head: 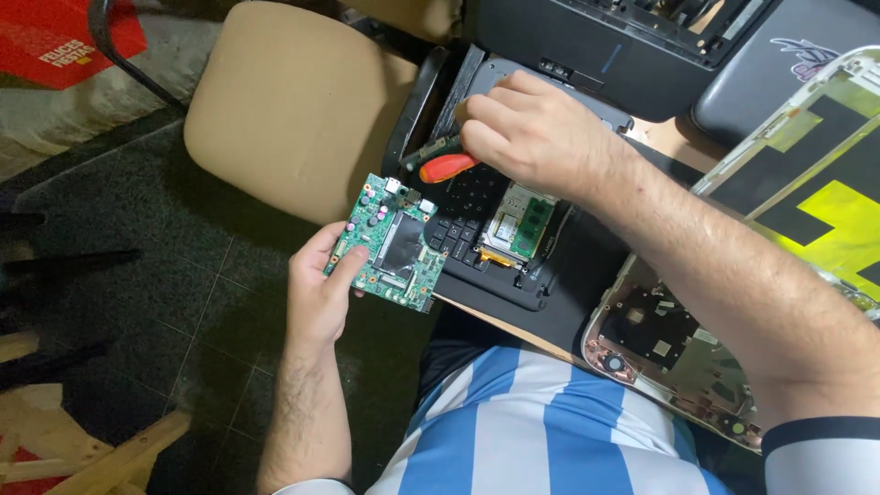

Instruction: Disassembling a laptop by removing screws and disconnecting the motherboard and other internal components.

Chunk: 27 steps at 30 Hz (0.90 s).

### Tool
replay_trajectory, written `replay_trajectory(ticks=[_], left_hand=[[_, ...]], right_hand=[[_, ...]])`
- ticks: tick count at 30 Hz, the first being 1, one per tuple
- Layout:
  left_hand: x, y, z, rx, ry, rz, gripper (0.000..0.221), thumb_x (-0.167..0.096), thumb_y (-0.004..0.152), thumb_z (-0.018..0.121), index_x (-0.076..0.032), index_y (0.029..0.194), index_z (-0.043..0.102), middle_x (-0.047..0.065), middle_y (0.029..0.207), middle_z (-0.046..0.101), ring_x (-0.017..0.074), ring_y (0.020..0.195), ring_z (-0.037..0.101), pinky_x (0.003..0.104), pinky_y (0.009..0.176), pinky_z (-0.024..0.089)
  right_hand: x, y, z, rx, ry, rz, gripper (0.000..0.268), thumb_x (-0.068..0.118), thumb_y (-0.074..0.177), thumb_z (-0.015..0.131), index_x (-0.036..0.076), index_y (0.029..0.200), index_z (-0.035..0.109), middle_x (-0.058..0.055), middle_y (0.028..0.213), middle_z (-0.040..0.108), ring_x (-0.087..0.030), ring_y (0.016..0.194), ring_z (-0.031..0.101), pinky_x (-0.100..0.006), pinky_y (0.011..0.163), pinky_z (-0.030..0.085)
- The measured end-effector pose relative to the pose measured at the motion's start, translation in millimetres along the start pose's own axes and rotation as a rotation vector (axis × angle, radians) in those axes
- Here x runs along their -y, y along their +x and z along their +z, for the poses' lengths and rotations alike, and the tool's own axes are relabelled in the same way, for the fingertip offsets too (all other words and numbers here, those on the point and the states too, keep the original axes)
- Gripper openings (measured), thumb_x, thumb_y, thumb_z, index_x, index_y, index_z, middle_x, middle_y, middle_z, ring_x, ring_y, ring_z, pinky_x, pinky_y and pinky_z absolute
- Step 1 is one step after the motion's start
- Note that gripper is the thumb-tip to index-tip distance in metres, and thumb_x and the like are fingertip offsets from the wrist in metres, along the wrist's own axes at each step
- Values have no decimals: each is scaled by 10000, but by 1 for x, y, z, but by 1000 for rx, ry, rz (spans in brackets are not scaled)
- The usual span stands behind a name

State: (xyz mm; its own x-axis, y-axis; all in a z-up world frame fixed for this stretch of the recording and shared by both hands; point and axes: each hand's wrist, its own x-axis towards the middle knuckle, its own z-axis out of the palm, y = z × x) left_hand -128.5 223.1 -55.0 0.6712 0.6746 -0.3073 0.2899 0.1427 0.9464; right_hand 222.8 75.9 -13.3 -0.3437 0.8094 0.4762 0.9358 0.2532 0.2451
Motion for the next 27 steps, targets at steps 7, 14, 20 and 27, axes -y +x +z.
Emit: replay_trajectory(ticks=[7, 14, 20, 27], left_hand=[[-8, 15, 24, 84, 49, -6, 326, -122, 1129, 758, -7, 1433, 796, 71, 1165, 898, 102, 762, 718, 255, 551, 609], [-44, 29, 35, 140, 276, -40, 507, -112, 1119, 757, -52, 1619, 704, 121, 1398, 927, 154, 906, 848, 287, 614, 727], [-36, 54, 31, 116, 215, -4, 473, -118, 1130, 764, -92, 1600, 716, 76, 1410, 913, 118, 905, 802, 264, 589, 616], [-22, 108, 40, 86, -226, 148, 394, -115, 1107, 813, -22, 1488, 778, 119, 1364, 867, 204, 1186, 840, 358, 1015, 714]], right_hand=[[10, -29, -54, 152, 547, 646, 340, 51, 1240, 841, -45, 1464, 604, -257, 1317, 773, -445, 1115, 794, -566, 843, 627], [18, -75, -85, 50, 637, 894, 445, -55, 1158, 962, -51, 1442, 619, -191, 1295, 797, -360, 1138, 784, -477, 897, 634], [30, -87, -101, 0, 671, 1040, 496, -54, 1151, 966, -17, 1433, 559, -145, 1309, 849, -285, 1104, 821, -432, 953, 660], [42, -84, -126, -2, 813, 1161, 566, -14, 1101, 930, -19, 1515, 544, -142, 1218, 881, -276, 1085, 903, -417, 1017, 760]])
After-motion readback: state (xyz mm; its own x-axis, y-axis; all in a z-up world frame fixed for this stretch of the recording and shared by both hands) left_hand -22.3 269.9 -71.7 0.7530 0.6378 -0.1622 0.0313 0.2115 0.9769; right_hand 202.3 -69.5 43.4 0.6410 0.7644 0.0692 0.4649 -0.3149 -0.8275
